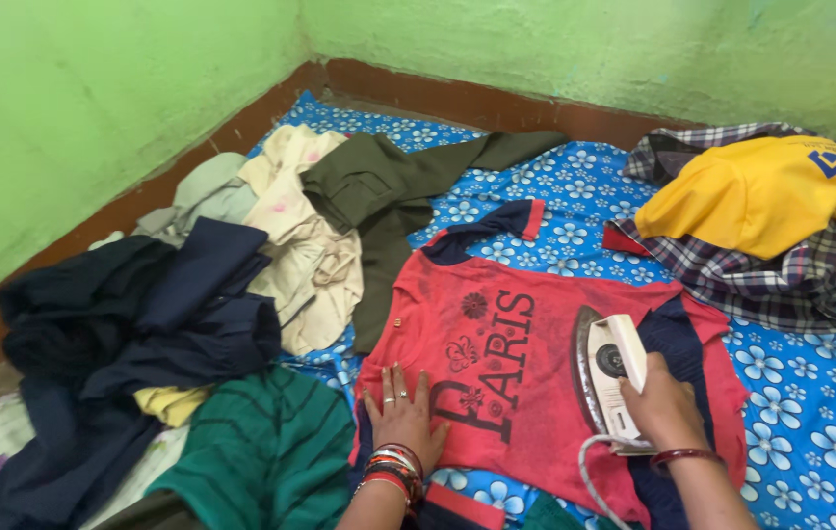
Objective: The person irons a red t-shirt and a pair of dark blue trousers on a bed using a white electric iron. They smooth the fabric with their hands, move the iron back and forth, and fold the items after ironing.
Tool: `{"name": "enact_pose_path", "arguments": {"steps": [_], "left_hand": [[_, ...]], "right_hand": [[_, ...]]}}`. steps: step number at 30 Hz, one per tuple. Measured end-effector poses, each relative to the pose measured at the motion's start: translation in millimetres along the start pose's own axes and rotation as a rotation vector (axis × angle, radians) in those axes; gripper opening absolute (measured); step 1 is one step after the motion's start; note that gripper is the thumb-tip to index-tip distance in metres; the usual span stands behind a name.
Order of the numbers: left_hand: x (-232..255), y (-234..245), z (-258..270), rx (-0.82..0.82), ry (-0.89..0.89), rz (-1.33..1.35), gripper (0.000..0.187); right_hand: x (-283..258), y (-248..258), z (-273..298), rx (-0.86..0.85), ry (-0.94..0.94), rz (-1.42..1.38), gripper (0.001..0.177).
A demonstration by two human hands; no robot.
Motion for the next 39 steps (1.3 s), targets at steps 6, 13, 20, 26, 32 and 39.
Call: {"name": "enact_pose_path", "arguments": {"steps": [6,13,20,26,32,39], "left_hand": [[-22,9,20,-0.162,0.067,0.038,0.106],[-26,24,7,-0.321,0.097,-0.038,0.127],[-29,21,-3,-0.380,0.133,0.016,0.141],[-33,13,-6,-0.398,0.142,0.051,0.144],[-34,5,-10,-0.410,0.140,0.042,0.145],[-26,-1,-22,-0.400,0.151,-0.038,0.147]], "right_hand": [[12,-12,-14,0.043,0.051,-0.027,0.046],[15,-15,-24,-0.018,0.019,-0.075,0.048],[18,-16,-27,-0.025,0.029,-0.086,0.047],[19,-19,-33,-0.013,0.004,-0.086,0.047],[15,-16,-36,-0.017,0.014,-0.114,0.047],[-39,-18,27,0.110,0.155,-0.143,0.037]]}}
Point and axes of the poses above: each hand's wrist, its own z-axis away from the middle knuckle, its own y-axis out of the back of the hand, x = y × z, the point moved 1 cm from there along -z, towards the middle knuckle, and after that the axes turned 12 degrees about z, right-handed, at the moved point
